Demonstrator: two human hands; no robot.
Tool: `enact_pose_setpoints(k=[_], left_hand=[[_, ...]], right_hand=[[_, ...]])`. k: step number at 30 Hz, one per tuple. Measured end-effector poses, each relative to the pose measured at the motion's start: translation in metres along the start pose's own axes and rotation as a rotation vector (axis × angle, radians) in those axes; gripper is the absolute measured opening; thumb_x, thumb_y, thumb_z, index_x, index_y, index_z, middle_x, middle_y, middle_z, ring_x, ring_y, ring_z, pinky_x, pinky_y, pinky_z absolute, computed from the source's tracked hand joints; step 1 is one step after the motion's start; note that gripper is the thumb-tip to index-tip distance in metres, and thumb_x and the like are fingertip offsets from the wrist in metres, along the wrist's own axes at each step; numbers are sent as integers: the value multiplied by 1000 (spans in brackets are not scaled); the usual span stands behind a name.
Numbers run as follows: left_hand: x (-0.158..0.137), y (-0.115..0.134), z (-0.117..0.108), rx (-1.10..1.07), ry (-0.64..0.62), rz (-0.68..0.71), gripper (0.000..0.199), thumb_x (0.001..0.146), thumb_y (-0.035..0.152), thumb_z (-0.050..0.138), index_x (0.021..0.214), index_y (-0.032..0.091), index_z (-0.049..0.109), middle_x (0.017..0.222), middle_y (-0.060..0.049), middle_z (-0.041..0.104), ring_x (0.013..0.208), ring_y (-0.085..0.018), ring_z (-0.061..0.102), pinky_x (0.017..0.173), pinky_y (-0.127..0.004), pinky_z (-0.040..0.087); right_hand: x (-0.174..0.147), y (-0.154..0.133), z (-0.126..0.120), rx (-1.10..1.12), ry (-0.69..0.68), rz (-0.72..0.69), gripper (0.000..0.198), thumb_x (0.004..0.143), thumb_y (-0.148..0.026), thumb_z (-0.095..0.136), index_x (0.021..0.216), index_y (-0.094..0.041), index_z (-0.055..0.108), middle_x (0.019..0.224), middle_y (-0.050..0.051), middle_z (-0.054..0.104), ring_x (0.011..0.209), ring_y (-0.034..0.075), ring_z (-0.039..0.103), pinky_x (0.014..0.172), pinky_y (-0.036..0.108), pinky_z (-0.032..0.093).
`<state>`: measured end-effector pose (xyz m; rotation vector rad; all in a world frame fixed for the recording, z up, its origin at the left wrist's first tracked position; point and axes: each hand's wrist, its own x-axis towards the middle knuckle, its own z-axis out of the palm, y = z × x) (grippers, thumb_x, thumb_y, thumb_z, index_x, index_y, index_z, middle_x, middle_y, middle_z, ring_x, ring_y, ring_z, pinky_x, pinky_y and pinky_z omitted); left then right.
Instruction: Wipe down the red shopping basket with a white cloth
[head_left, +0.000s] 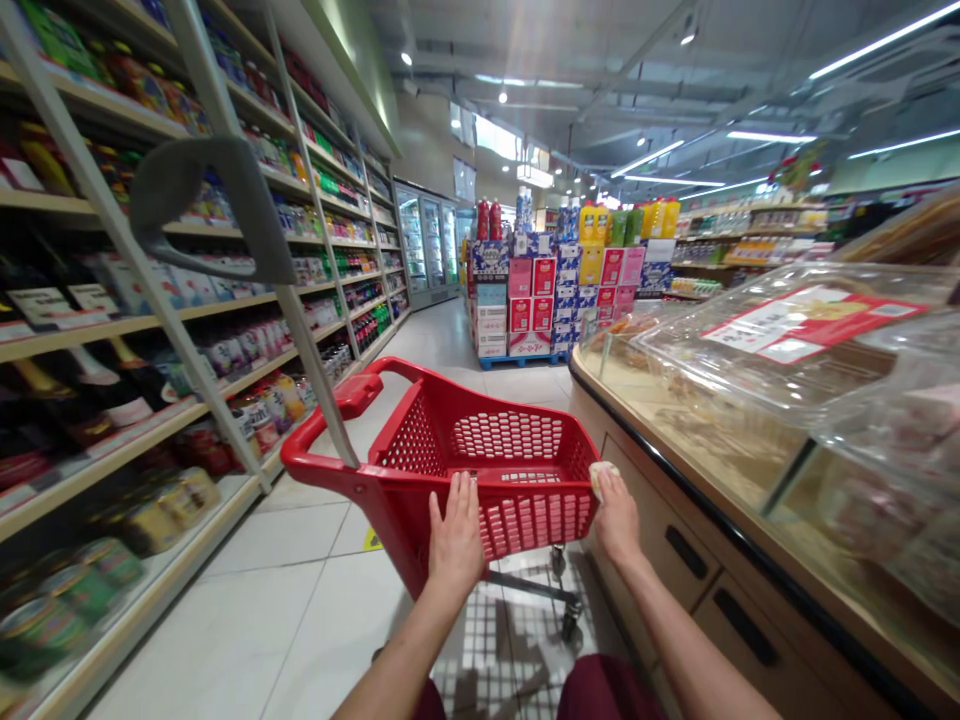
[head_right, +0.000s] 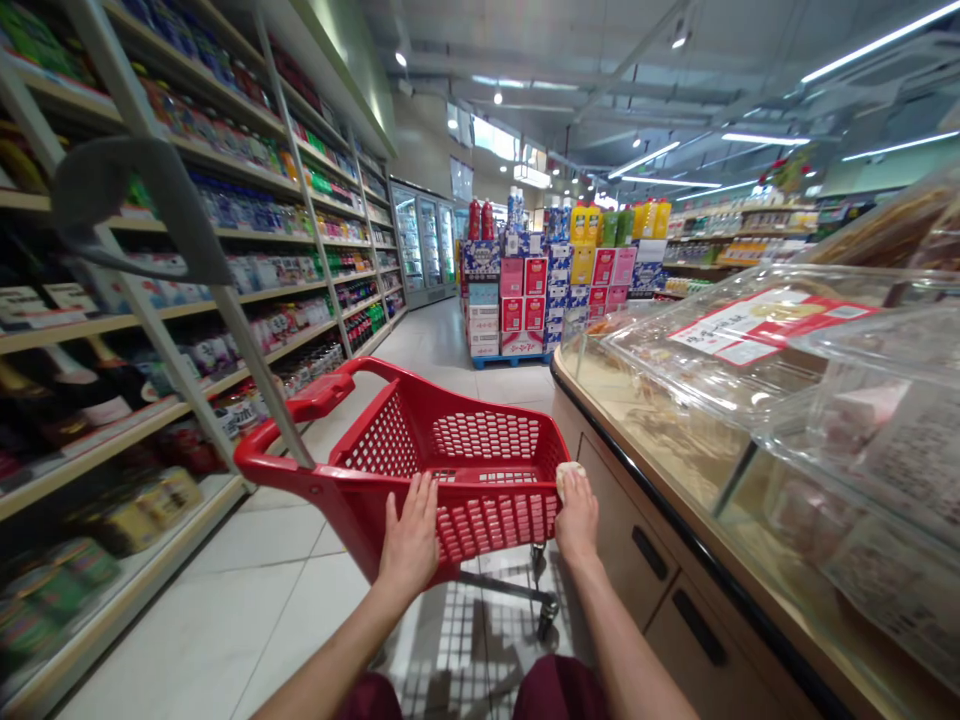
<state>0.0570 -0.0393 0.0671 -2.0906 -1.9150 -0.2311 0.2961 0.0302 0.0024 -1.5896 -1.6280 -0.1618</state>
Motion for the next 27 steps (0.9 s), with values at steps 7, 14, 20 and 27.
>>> enact_pose_setpoints(k=[7, 14, 20, 27], left_hand=[[-1, 0, 1, 23, 3, 13, 64, 70, 13, 32, 133, 9, 21, 143, -8, 16, 132, -22, 10, 104, -51, 15], [-2, 4, -2, 33, -7, -8, 64, 71, 15, 35, 133, 9, 22, 142, -9, 18, 132, -23, 8, 103, -50, 17], [-4, 2, 0, 23, 1, 25, 62, 72, 16, 33, 133, 9, 21, 143, -9, 16, 132, -22, 10, 104, -51, 15], [-4, 5, 0, 18, 1, 7, 63, 73, 20, 35, 133, 8, 21, 143, -10, 15, 132, -23, 10, 104, -48, 15]], right_hand=[[-10, -18, 5, 87, -78, -246, 59, 69, 0, 32, 122, -21, 47, 132, 4, 42, 125, 17, 29, 101, 40, 30], [-13, -30, 8, 91, -61, -258, 62, 68, 3, 29, 124, -20, 45, 129, 4, 44, 125, 16, 31, 103, 40, 28], [-11, -23, 6, 57, -22, -161, 56, 73, 0, 29, 122, -19, 47, 130, 6, 44, 125, 18, 29, 101, 41, 28], [-17, -47, 15, 117, -47, -349, 57, 72, 3, 28, 121, -19, 48, 130, 5, 44, 126, 16, 29, 100, 39, 31]])
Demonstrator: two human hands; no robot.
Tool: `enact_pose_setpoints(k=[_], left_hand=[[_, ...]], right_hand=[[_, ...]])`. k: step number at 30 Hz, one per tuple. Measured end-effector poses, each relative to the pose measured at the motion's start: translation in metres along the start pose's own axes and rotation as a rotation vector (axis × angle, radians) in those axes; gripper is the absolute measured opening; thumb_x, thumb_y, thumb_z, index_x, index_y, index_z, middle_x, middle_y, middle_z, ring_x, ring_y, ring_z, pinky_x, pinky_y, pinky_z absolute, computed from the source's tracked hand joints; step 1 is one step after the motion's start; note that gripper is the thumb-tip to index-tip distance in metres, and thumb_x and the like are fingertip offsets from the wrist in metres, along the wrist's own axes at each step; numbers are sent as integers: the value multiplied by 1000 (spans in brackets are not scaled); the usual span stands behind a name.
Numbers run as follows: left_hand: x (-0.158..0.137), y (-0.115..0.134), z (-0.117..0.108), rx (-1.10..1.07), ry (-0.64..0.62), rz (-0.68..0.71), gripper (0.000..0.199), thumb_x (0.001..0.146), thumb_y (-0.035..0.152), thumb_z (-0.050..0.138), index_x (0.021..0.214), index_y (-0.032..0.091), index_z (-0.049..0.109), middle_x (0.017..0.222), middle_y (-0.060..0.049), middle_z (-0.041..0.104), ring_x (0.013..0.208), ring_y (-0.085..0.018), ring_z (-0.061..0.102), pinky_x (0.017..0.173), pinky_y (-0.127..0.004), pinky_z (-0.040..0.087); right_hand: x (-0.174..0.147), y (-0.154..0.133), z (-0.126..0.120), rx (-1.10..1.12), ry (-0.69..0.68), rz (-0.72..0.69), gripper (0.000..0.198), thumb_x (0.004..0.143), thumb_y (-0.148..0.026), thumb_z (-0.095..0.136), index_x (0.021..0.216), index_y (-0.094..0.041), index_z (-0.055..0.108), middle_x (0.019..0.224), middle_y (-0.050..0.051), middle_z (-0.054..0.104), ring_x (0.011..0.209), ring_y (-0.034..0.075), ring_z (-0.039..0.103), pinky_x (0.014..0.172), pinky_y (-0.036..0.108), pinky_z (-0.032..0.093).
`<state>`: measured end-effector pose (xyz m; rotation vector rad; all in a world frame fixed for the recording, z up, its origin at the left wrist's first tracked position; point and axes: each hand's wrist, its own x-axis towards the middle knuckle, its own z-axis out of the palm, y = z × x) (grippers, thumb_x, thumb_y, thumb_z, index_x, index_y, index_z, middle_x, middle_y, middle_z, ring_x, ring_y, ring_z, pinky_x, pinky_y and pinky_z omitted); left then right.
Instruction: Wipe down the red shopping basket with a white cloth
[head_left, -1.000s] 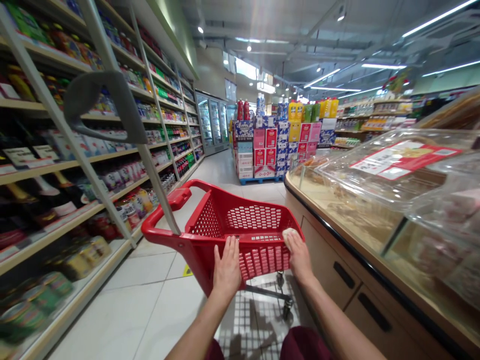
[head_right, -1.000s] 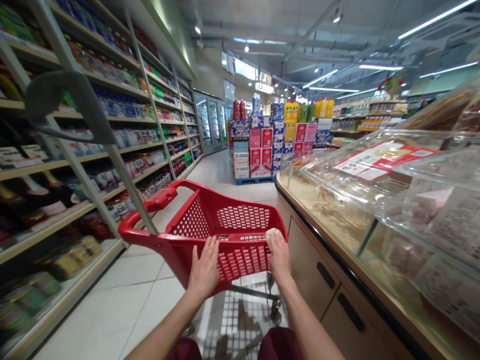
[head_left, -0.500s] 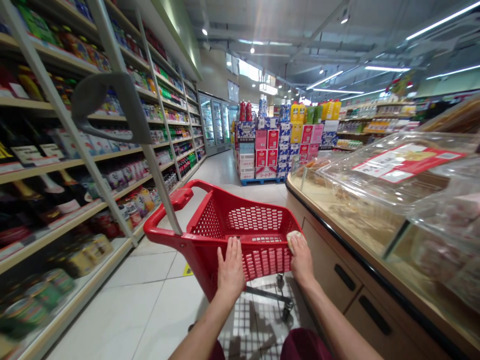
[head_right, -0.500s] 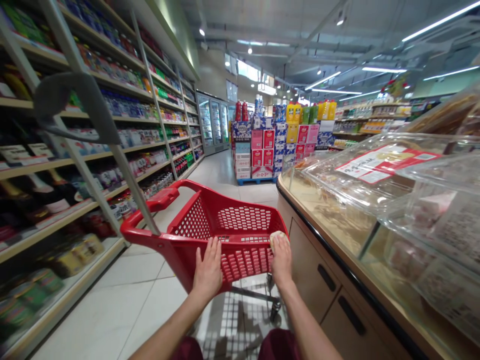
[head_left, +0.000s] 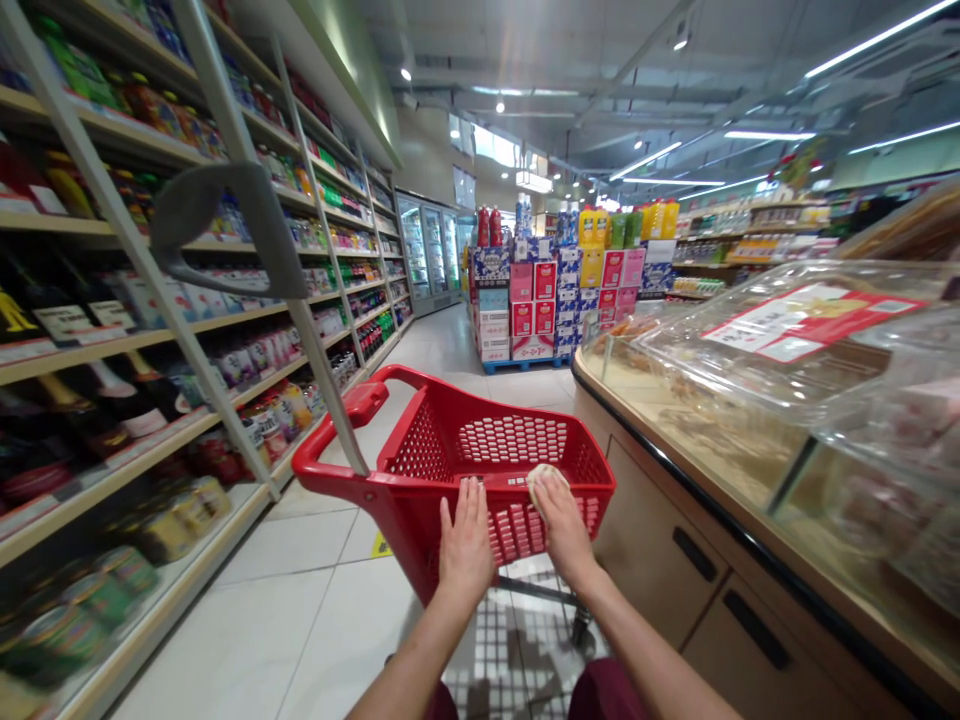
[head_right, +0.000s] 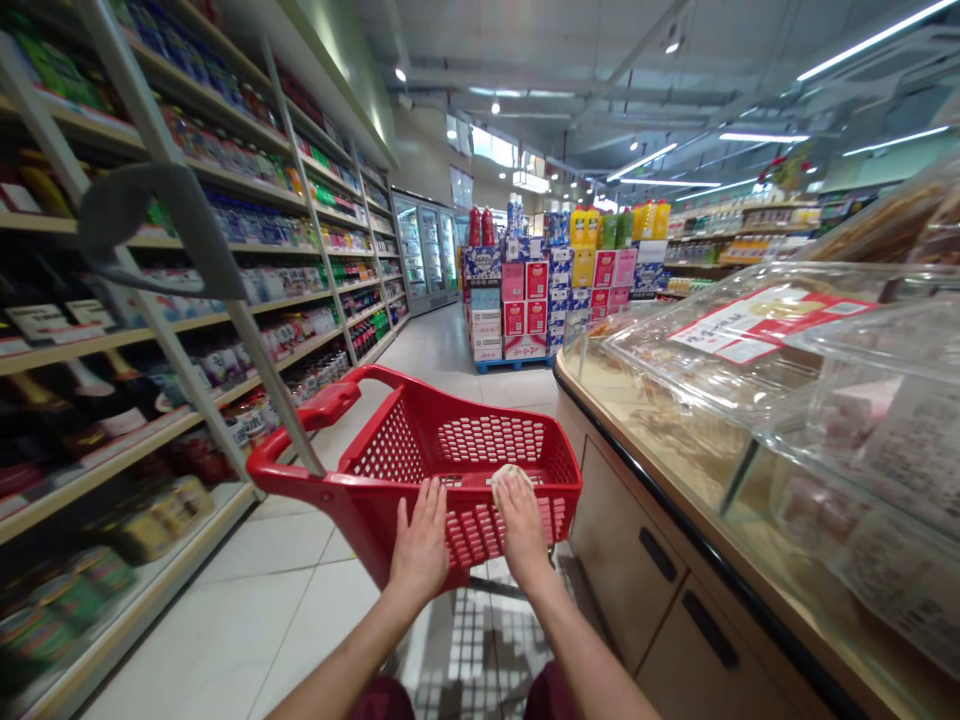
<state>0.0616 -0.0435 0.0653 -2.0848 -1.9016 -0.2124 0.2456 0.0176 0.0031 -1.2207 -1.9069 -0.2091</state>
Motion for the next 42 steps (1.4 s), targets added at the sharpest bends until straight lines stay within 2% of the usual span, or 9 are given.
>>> enact_pose_setpoints(k=[2, 6, 12, 18, 24, 29, 35, 40, 42], left_hand=[[-1, 0, -3, 2, -17, 14, 63, 73, 19, 35, 133, 9, 21, 142, -9, 16, 132, -22, 10, 104, -48, 16], [-2, 1, -2, -8, -20, 14, 65, 71, 18, 36, 133, 8, 22, 143, -10, 15, 132, -23, 11, 104, -47, 15], [-2, 0, 2, -4, 15, 31, 65, 71, 16, 36, 133, 10, 21, 142, -9, 18, 132, -22, 11, 105, -48, 14], [-5, 3, -1, -32, 11, 45, 67, 68, 15, 37, 133, 7, 21, 142, -11, 16, 132, -23, 9, 104, -49, 15], [-4, 1, 0, 4, 16, 46, 65, 70, 14, 36, 133, 9, 21, 142, -9, 18, 132, -23, 10, 104, -49, 16], [-6, 3, -2, -13, 15, 50, 66, 69, 15, 36, 133, 8, 21, 142, -10, 17, 132, -23, 10, 104, -49, 16], [-6, 3, -3, -18, 27, 49, 62, 72, 16, 34, 133, 9, 23, 142, -9, 18, 131, -21, 13, 104, -49, 16], [-8, 5, 1, 16, 55, 63, 64, 71, 18, 36, 133, 10, 23, 143, -9, 18, 132, -22, 11, 104, -47, 17], [-8, 7, 2, 17, 54, 53, 65, 70, 19, 38, 133, 9, 24, 143, -9, 18, 132, -22, 11, 105, -47, 17]], right_hand=[[3, 1, -4, -19, -25, 26, 55, 73, 1, 29, 120, -20, 49, 129, 6, 45, 124, 17, 32, 98, 39, 32], [6, 16, -12, -135, 10, 274, 52, 73, 1, 29, 116, -16, 53, 124, 10, 50, 121, 20, 37, 96, 43, 33], [8, -12, -1, -10, -80, -9, 56, 73, 2, 29, 121, -20, 49, 130, 5, 44, 125, 16, 31, 101, 38, 29], [6, 17, -16, -162, -36, 327, 56, 70, 3, 29, 117, -18, 52, 127, 9, 47, 122, 20, 35, 97, 43, 32], [6, -14, 2, -19, -54, -28, 55, 74, 0, 29, 122, -21, 48, 130, 4, 44, 124, 16, 31, 100, 39, 30], [7, 5, -6, -133, 3, 262, 55, 72, 2, 29, 117, -20, 52, 126, 7, 48, 122, 20, 36, 96, 44, 32], [6, -10, 0, 7, -49, -35, 52, 77, -2, 31, 122, -22, 47, 130, 4, 44, 124, 16, 32, 100, 39, 30], [4, 9, -8, -113, -2, 259, 56, 74, 1, 28, 120, -20, 49, 128, 8, 46, 123, 20, 33, 98, 44, 30], [4, 4, -6, -117, 20, 216, 53, 75, 0, 29, 120, -17, 49, 128, 9, 46, 124, 19, 32, 100, 42, 29]])
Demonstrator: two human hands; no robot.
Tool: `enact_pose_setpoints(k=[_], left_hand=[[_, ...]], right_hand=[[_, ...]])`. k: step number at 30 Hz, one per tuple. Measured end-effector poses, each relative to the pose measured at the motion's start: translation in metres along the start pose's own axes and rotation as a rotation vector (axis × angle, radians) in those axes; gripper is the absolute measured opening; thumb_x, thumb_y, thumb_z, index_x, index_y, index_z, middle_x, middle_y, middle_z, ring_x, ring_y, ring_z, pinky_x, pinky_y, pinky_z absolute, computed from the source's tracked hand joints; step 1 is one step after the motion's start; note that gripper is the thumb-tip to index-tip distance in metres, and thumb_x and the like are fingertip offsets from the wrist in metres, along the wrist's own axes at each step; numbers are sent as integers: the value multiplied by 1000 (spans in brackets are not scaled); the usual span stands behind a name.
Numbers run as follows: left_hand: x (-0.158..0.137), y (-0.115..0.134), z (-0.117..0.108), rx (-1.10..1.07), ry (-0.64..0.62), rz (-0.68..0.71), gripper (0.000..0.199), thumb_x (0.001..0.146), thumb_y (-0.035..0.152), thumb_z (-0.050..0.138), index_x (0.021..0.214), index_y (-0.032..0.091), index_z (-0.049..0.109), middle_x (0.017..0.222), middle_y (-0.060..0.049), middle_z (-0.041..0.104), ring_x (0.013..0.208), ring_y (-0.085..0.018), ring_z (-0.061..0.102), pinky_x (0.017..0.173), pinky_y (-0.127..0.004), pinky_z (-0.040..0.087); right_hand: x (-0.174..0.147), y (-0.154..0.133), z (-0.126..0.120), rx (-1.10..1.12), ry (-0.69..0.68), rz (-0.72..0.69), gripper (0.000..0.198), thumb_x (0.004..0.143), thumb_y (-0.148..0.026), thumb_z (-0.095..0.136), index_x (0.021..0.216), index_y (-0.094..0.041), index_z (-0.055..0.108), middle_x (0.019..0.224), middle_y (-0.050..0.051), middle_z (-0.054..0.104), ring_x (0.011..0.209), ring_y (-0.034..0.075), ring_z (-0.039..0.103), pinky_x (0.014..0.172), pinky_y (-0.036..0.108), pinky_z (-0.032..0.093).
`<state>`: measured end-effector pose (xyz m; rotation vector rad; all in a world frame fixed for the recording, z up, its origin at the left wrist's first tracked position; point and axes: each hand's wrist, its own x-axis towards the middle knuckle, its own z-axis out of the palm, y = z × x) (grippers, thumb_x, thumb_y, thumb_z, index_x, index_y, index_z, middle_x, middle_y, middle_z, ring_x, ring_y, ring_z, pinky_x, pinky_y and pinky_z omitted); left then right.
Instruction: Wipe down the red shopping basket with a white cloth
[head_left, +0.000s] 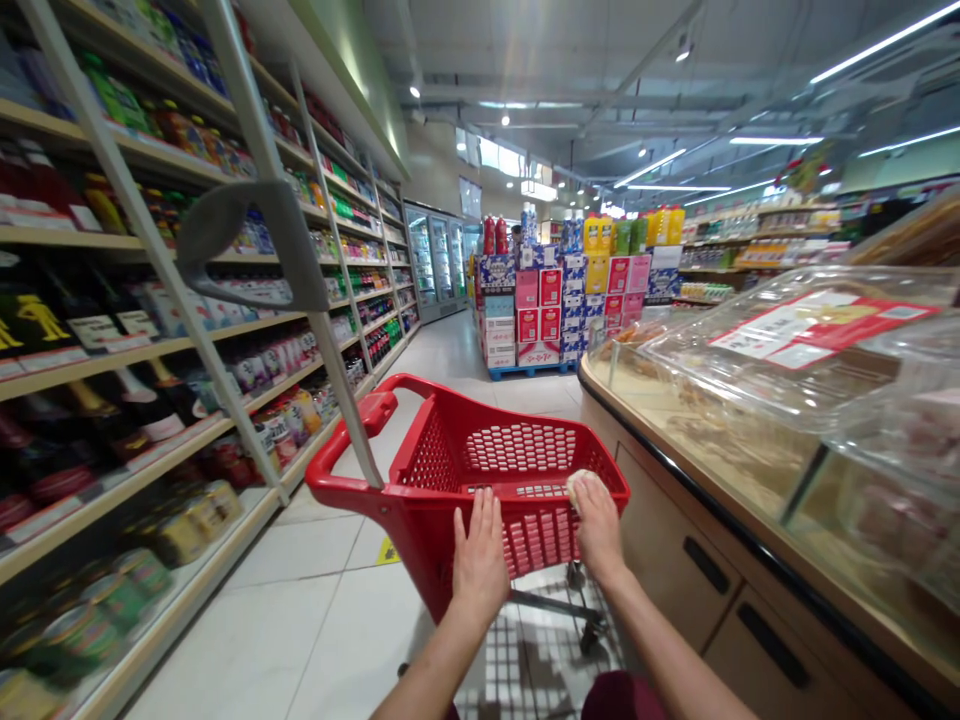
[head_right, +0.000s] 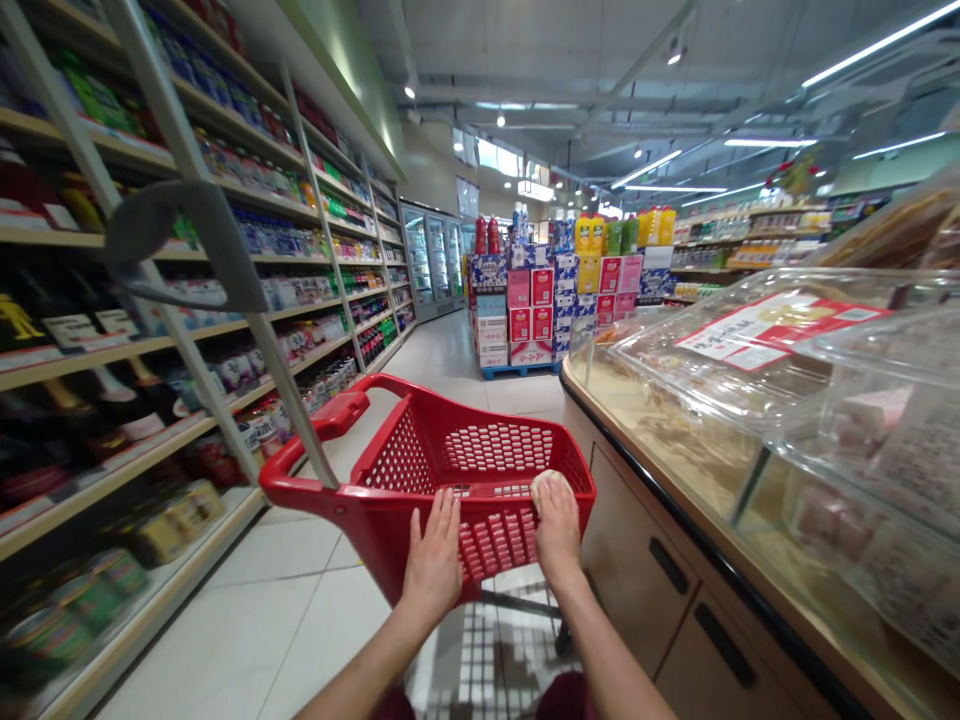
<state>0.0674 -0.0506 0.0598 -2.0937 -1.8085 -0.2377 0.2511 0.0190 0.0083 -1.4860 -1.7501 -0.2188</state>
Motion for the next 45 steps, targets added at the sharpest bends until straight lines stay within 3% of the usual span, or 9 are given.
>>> enact_pose_setpoints(k=[4, 10, 15, 22, 27, 30, 34, 37, 45], left_hand=[[0, -4, -4, -17, -33, 22, 63, 71, 18, 35, 133, 9, 24, 142, -9, 19, 132, -22, 12, 105, -48, 15], [-2, -7, -8, -30, -25, 51, 63, 71, 16, 33, 133, 9, 23, 143, -7, 16, 132, -21, 11, 105, -49, 14], [-2, -8, -11, -29, -13, 63, 61, 71, 18, 34, 131, 8, 28, 141, -9, 21, 131, -22, 14, 104, -48, 15], [-3, -71, -32, 12, 134, -46, 60, 67, 14, 37, 126, 7, 38, 135, -11, 35, 128, -23, 25, 106, -50, 7], [-6, -66, -31, -21, 165, -39, 57, 66, 15, 39, 123, 5, 42, 133, -12, 38, 126, -23, 28, 106, -45, 12], [-10, -76, -35, -57, 244, 17, 55, 68, 12, 37, 122, 9, 43, 131, -10, 42, 125, -21, 32, 106, -45, 9], [-11, -124, -49, -44, 471, -221, 52, 71, 12, 35, 122, 6, 40, 128, -16, 44, 123, -23, 35, 105, -48, 10], [-6, -154, -51, -44, 439, -312, 51, 68, 10, 37, 118, 7, 45, 123, -16, 50, 120, -27, 38, 103, -53, 14], [-2, -153, -40, -48, 390, -232, 48, 68, 8, 34, 114, 9, 49, 121, -13, 53, 122, -25, 35, 104, -49, 18]], right_hand=[[-5, -23, 4, 57, -66, -249, 52, 77, -1, 29, 122, -18, 47, 131, 7, 43, 125, 17, 29, 101, 38, 29], [0, -9, -5, -9, 20, 8, 55, 72, 3, 29, 117, -17, 52, 126, 9, 48, 122, 20, 35, 97, 42, 32], [-6, -42, 7, 77, 14, -270, 57, 71, 3, 30, 120, -18, 49, 127, 6, 47, 125, 17, 30, 99, 38, 32], [2, -21, 3, 34, 28, -72, 56, 67, 5, 29, 113, -14, 56, 120, 12, 53, 117, 23, 42, 94, 47, 34], [0, -95, 17, 252, 45, -328, 56, 71, 3, 30, 121, -17, 48, 126, 8, 47, 123, 17, 34, 99, 40, 33], [0, -128, 18, 307, -22, -355, 62, 69, 5, 30, 123, -19, 45, 129, 7, 45, 122, 17, 35, 98, 40, 33], [1, -104, 13, 306, -22, -274, 66, 65, 7, 28, 120, -23, 49, 122, 6, 52, 116, 18, 44, 95, 42, 37], [5, -94, 16, 355, 26, -256, 64, 65, 5, 29, 118, -22, 51, 119, 6, 54, 114, 19, 45, 94, 42, 38], [25, -234, 23, 478, -26, -458, 43, 80, -7, 40, 122, -15, 47, 125, 11, 48, 120, 20, 38, 99, 39, 34]])
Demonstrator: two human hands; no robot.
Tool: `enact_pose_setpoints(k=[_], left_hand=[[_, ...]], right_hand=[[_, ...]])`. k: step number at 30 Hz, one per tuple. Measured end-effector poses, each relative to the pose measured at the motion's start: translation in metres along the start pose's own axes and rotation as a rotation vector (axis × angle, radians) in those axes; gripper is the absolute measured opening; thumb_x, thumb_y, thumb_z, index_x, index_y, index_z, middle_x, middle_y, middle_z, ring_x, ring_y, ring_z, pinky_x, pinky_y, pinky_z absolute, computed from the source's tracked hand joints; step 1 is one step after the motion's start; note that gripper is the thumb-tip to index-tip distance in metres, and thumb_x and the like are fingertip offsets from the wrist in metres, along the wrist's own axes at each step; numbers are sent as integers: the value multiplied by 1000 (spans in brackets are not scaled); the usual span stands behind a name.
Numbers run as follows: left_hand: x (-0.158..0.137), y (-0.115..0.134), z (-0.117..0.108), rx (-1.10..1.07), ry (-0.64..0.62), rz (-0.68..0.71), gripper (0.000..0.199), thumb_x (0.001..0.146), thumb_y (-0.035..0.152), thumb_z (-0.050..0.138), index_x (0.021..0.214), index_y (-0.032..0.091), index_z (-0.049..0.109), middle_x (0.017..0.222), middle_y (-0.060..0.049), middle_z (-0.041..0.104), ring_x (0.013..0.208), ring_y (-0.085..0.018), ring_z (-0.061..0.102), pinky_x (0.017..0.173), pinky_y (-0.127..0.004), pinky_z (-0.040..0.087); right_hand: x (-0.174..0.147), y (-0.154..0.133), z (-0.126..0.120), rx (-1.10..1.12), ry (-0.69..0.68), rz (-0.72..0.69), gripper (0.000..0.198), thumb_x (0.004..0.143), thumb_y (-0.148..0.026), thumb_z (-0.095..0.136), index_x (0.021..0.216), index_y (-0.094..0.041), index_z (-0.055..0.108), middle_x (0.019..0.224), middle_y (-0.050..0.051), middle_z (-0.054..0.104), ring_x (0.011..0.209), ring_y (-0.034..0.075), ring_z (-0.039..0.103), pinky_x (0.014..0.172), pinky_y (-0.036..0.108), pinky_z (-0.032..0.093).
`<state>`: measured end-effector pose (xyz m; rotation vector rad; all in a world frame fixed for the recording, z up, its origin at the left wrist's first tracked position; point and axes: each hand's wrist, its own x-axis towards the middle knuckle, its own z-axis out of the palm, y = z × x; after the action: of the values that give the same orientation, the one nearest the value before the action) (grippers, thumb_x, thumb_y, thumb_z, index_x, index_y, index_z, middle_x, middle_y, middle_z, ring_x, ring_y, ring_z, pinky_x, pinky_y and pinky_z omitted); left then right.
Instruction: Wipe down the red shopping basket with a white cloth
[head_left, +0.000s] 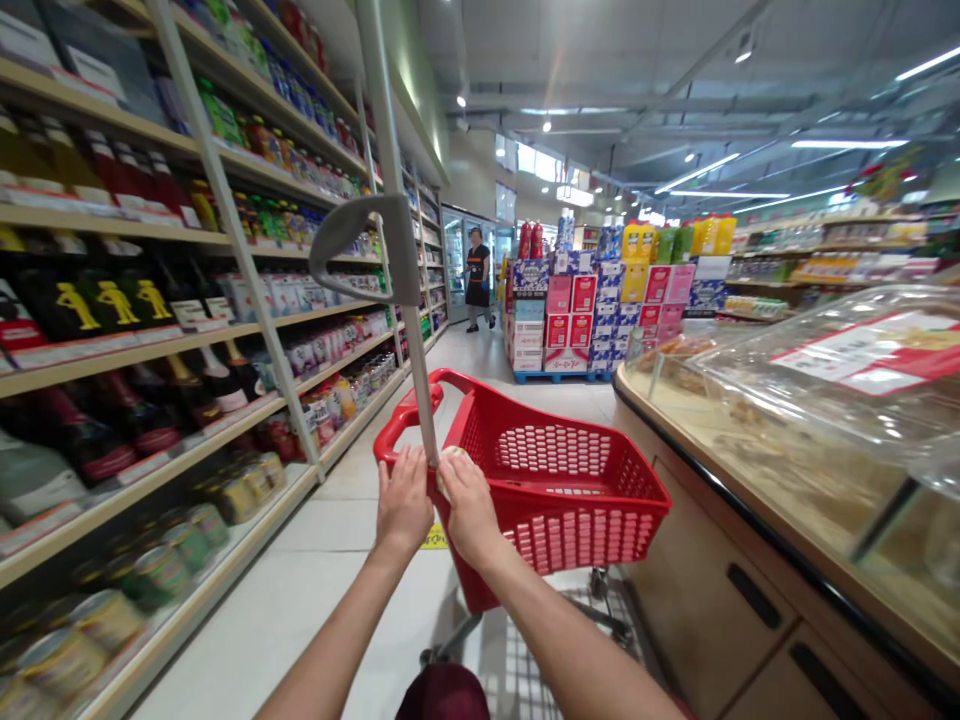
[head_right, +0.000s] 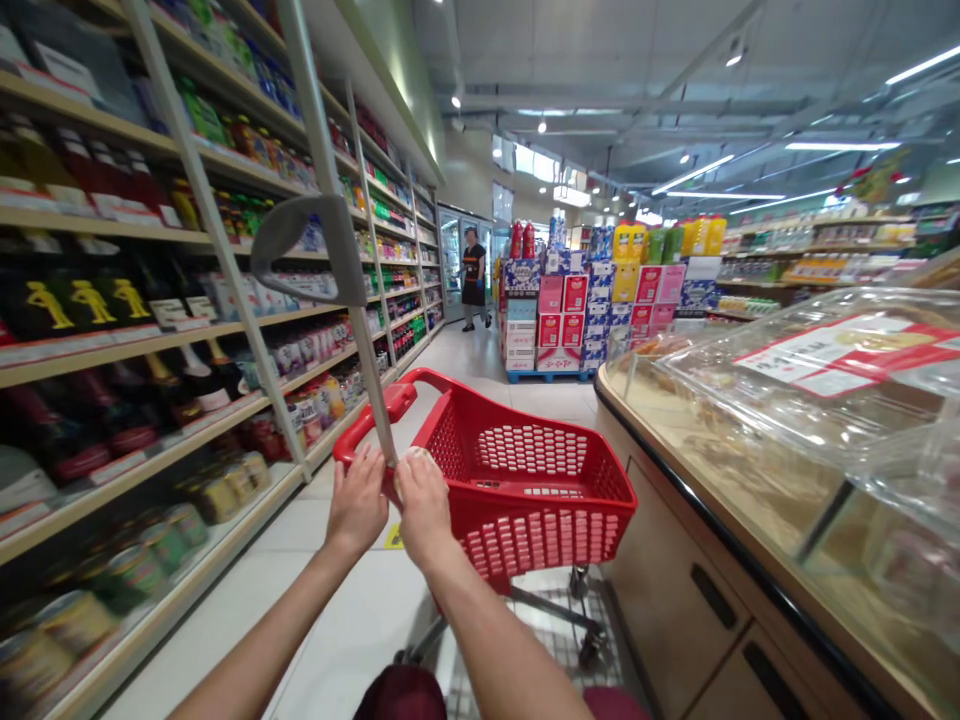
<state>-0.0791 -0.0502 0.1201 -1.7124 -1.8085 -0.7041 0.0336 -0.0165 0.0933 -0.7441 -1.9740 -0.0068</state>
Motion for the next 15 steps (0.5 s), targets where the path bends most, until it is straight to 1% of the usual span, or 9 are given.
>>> enact_pose_setpoints(k=[1, 3, 6, 8, 9, 10, 12, 14, 15], left_hand=[[-1, 0, -1, -8, -4, 6, 48, 69, 7, 33, 115, 9, 49, 121, -13, 52, 122, -25, 35, 104, -49, 17], [-1, -1, -3, -23, -16, 9, 49, 69, 6, 33, 115, 9, 48, 122, -12, 52, 123, -25, 33, 104, -49, 17], [0, 1, -2, -53, -11, -4, 50, 67, 7, 35, 115, 9, 48, 122, -12, 52, 123, -26, 33, 104, -49, 16], [-3, 12, 0, -81, 40, -53, 52, 67, 8, 36, 118, 8, 44, 123, -15, 50, 123, -26, 33, 104, -49, 16], [-5, 19, 1, -96, 78, -90, 54, 67, 9, 37, 121, 6, 40, 125, -16, 47, 124, -27, 32, 104, -49, 16], [-8, 28, 3, -110, 116, -125, 56, 68, 10, 37, 124, 5, 35, 128, -18, 43, 125, -27, 30, 103, -49, 17], [-14, 44, 6, -134, 162, -160, 60, 70, 11, 37, 129, 5, 26, 134, -21, 33, 128, -27, 23, 103, -49, 18], [-19, 53, 8, -144, 160, -139, 62, 71, 10, 37, 131, 6, 21, 138, -21, 26, 129, -28, 20, 102, -48, 19], [-19, 53, 9, -142, 150, -119, 63, 71, 10, 37, 132, 7, 20, 139, -20, 25, 129, -28, 21, 102, -47, 19]], right_hand=[[-1, -1, 0, -7, -6, -11, 42, 81, -9, 40, 122, -16, 47, 126, 11, 47, 121, 20, 37, 99, 40, 34], [-16, 16, -11, -30, -13, -25, 43, 83, -9, 38, 124, -21, 45, 128, 8, 45, 122, 19, 36, 99, 41, 34], [-59, 71, -47, -106, 28, 14, 47, 84, -5, 32, 126, -24, 41, 130, 7, 44, 123, 18, 35, 98, 41, 36], [-83, 103, -70, -163, 77, 70, 49, 83, -3, 31, 126, -24, 41, 130, 7, 44, 123, 18, 34, 98, 42, 35], [-90, 113, -77, -183, 91, 94, 50, 81, -2, 31, 126, -23, 42, 130, 7, 44, 124, 18, 33, 99, 43, 35], [-93, 117, -80, -194, 96, 109, 51, 80, -1, 30, 125, -22, 43, 129, 8, 44, 124, 18, 33, 99, 43, 35], [-90, 110, -77, -183, 79, 106, 51, 79, 1, 29, 124, -19, 44, 129, 9, 44, 125, 18, 31, 99, 44, 34], [-75, 90, -65, -138, 60, 68, 51, 79, 0, 29, 125, -18, 43, 130, 10, 44, 126, 18, 28, 99, 44, 34], [-66, 77, -57, -110, 62, 47, 51, 80, 0, 30, 126, -18, 42, 130, 10, 43, 127, 18, 26, 100, 43, 34]])
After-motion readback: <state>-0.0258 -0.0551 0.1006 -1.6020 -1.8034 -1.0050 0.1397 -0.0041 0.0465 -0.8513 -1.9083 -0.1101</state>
